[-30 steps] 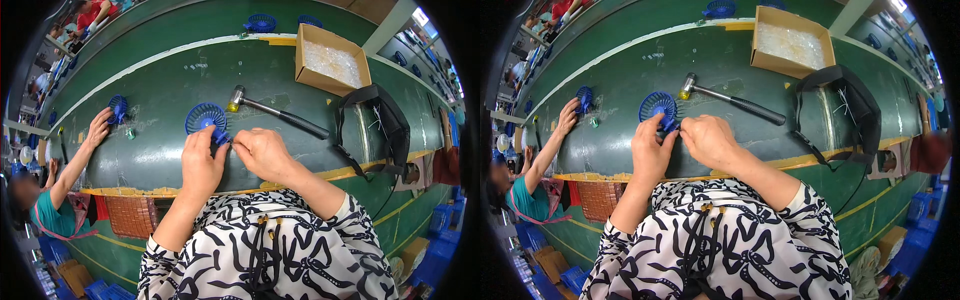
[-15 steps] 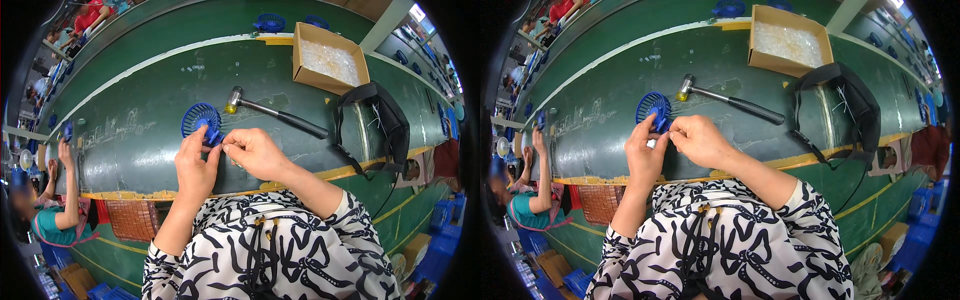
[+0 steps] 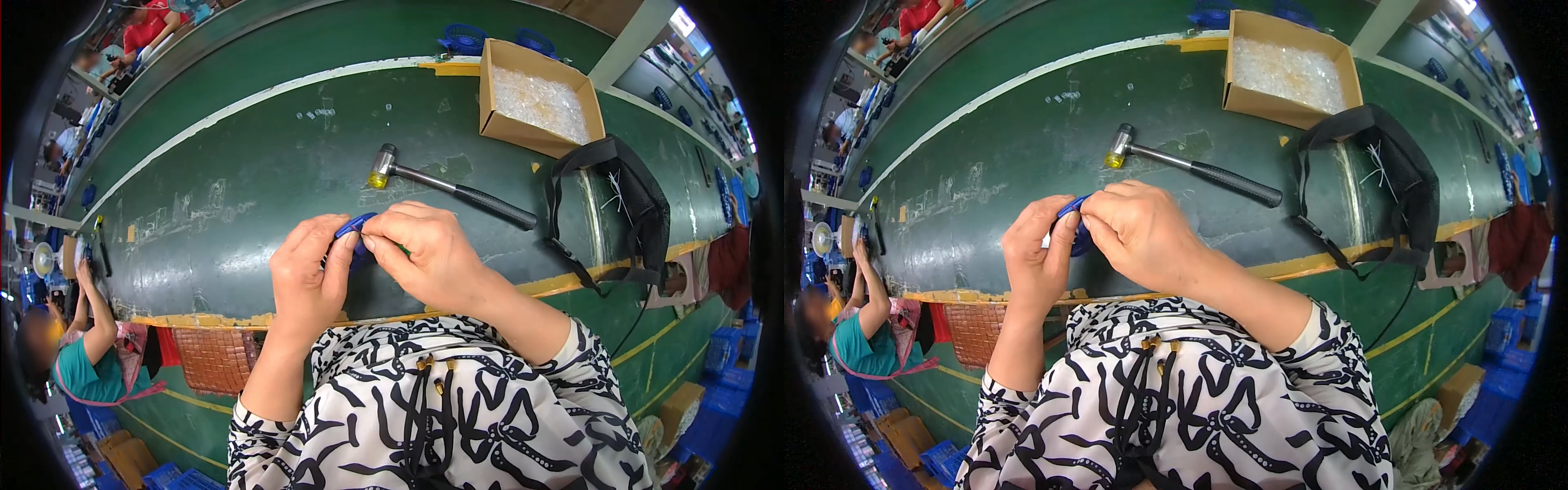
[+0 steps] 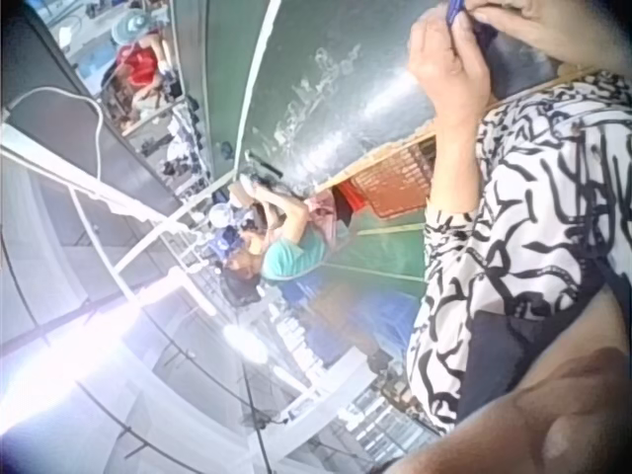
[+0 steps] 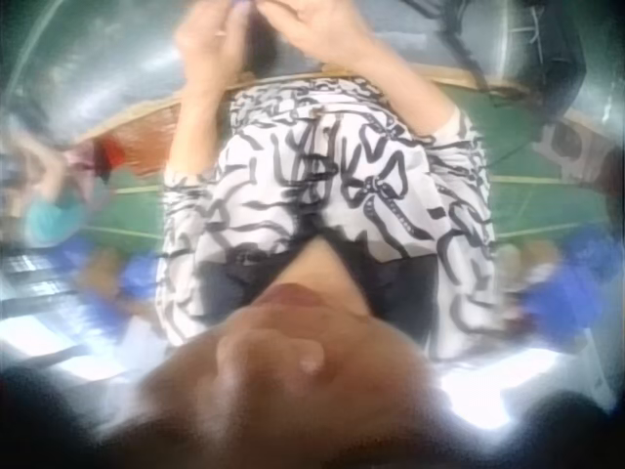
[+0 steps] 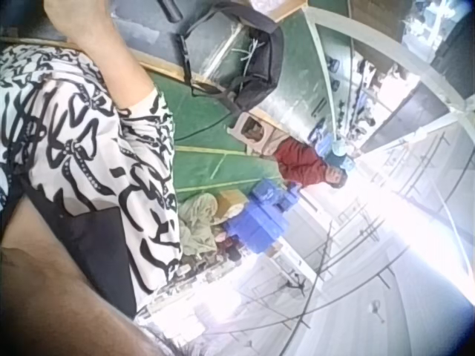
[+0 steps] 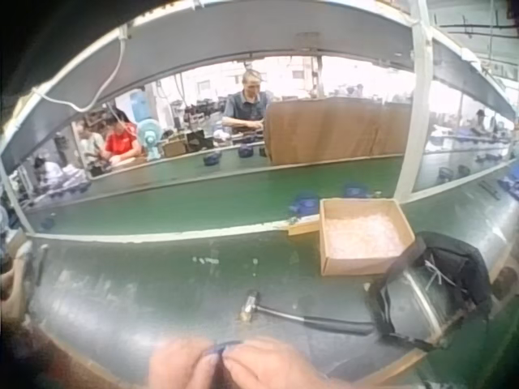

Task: Assembling portable mini fans on an electronics production line using a mallet.

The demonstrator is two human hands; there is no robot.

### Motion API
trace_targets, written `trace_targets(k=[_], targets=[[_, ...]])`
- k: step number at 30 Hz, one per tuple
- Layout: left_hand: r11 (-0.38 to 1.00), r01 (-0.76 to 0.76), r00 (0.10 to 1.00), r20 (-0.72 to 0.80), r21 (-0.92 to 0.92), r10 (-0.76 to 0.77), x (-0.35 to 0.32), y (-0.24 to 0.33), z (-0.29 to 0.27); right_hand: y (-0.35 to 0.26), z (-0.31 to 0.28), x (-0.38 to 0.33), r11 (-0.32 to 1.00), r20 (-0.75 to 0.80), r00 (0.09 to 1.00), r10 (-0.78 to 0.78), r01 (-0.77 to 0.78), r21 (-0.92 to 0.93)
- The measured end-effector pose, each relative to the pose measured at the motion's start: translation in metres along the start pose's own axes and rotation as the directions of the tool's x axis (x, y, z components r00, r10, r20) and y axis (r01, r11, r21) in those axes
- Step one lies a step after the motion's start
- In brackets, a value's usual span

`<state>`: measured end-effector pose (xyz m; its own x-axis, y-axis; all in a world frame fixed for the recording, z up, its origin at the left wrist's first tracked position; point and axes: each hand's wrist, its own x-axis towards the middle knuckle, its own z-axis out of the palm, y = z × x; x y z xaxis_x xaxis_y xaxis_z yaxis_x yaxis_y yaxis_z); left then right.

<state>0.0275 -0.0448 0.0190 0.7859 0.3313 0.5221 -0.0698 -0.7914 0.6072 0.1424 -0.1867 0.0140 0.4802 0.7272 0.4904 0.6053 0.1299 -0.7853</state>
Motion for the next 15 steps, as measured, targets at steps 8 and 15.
trace_targets(k=[8, 15], targets=[[0.598, 0.584, 0.802, 0.276, -0.549, -0.530, -0.011, -0.006, 0.003, 0.001, -0.011, 0.002, 0.978, 0.061, 0.996, -0.061, 0.072, -0.195], [0.297, 0.669, 0.692, 0.425, -0.681, -0.584, -0.008, -0.009, 0.003, 0.006, -0.019, -0.002, 0.974, 0.113, 0.992, -0.049, 0.072, -0.213]])
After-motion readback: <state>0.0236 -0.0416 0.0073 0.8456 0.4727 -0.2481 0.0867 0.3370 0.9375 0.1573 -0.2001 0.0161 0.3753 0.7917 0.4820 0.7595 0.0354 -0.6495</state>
